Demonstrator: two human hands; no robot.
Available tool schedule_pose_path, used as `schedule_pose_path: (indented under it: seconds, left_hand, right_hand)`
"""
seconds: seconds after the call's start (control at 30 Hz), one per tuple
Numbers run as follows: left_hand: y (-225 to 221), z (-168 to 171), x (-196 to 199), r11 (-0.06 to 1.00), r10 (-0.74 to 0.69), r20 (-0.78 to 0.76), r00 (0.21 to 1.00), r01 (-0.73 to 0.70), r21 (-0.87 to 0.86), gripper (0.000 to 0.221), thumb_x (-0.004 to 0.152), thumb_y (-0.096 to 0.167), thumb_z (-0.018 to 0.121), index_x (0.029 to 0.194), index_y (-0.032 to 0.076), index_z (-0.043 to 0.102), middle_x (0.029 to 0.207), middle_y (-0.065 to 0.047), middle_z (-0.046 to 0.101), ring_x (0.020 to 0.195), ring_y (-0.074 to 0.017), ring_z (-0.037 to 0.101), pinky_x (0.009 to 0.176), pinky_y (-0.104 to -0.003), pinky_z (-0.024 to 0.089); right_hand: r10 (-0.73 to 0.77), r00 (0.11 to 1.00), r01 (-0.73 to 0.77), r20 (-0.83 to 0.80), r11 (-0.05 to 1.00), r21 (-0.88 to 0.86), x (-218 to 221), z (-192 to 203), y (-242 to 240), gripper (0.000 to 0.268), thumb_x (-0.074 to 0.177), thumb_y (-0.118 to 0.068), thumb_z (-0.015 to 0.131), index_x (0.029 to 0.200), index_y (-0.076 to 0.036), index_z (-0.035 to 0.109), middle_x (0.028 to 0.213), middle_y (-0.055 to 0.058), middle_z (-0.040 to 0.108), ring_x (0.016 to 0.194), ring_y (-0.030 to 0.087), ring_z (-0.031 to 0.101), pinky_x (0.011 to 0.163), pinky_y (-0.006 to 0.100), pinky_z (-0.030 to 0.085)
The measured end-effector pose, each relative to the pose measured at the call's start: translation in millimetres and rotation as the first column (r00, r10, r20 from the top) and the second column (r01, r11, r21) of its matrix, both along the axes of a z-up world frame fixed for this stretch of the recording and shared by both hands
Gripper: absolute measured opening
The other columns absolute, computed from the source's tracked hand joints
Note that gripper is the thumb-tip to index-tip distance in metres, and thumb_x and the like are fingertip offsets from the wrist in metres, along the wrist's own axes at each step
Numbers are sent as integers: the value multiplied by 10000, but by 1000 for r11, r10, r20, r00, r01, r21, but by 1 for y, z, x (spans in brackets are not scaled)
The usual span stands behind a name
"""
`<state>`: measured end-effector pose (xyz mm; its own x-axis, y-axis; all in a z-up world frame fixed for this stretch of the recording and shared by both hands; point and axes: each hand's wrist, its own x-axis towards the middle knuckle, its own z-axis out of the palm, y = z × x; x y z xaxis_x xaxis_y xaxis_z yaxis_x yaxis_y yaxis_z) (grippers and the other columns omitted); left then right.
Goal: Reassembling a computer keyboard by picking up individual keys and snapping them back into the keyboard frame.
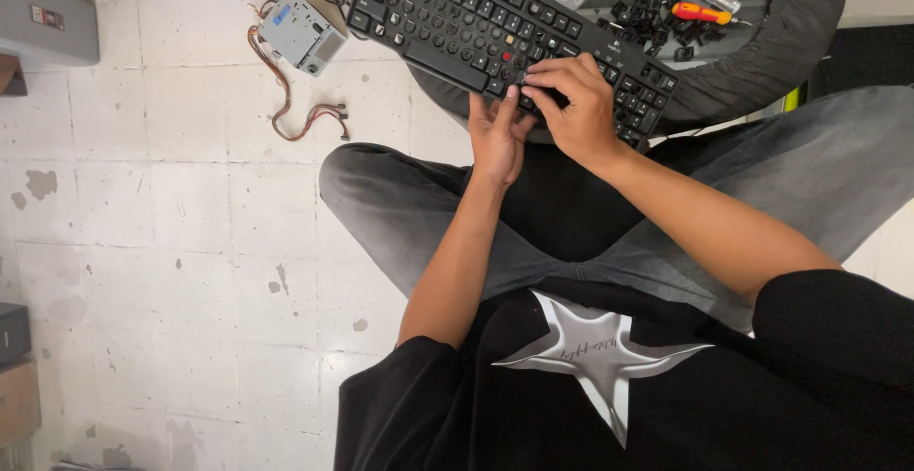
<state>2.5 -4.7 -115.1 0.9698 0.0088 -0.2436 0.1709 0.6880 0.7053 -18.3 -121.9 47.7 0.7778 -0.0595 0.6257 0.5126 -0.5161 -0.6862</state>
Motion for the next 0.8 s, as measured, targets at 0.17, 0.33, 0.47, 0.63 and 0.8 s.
schedule_pose_path:
  seconds: [0.17, 0.33, 0.47, 0.63, 0.8]
  left_hand:
    - [0, 20, -3, 1000, -8, 27, 1000, 8, 11, 660, 1029, 109, 710, 1591, 225, 383, 1115, -139, 679, 1014, -286, 732, 809, -520, 673]
    - [5, 41, -9, 1000, 2, 35, 999, -2, 10, 642, 1030, 94, 704, 1583, 211, 400, 1130, -162, 692, 1016, -304, 739, 807, -527, 672]
    - [7, 19, -10, 999, -4, 40, 999, 2, 35, 637, 1032, 103, 703, 1585, 192, 399, 1128, -169, 694, 1021, -296, 731, 795, -513, 679]
    - [6, -5, -5, 998, 0, 38, 999, -3, 57, 610, 1033, 107, 702, 1570, 190, 425, 1111, -157, 695, 1021, -281, 725, 803, -513, 673]
    - [8, 8, -9, 997, 1, 41, 999, -5, 82, 614, 1012, 113, 732, 1550, 178, 444, 1087, -143, 689, 1001, -272, 726, 771, -507, 683]
  right_hand:
    - [12, 999, -11, 32, 999, -36, 4, -1, -3, 148, 947, -9, 845, 1083, -54, 808, 1061, 91, 766, 870, 277, 641, 724, 345, 530]
    - [48, 997, -44, 64, 997, -64, 7, -8, -7, 150, 941, -2, 840, 1076, -62, 816, 1062, 85, 765, 871, 274, 624, 730, 349, 527]
    - [80, 995, -77, 52, 995, -56, 5, -9, -8, 126, 924, 6, 854, 1028, -55, 816, 1045, 91, 761, 863, 278, 614, 719, 347, 522]
    - [87, 995, -85, 41, 995, -52, 5, -2, -9, 104, 918, 23, 848, 993, -41, 815, 1024, 99, 757, 841, 267, 605, 691, 340, 517]
    - [100, 985, -72, 140, 979, -190, 4, 6, -10, 39, 946, -13, 828, 966, -36, 803, 1059, 104, 725, 782, 228, 537, 627, 321, 478]
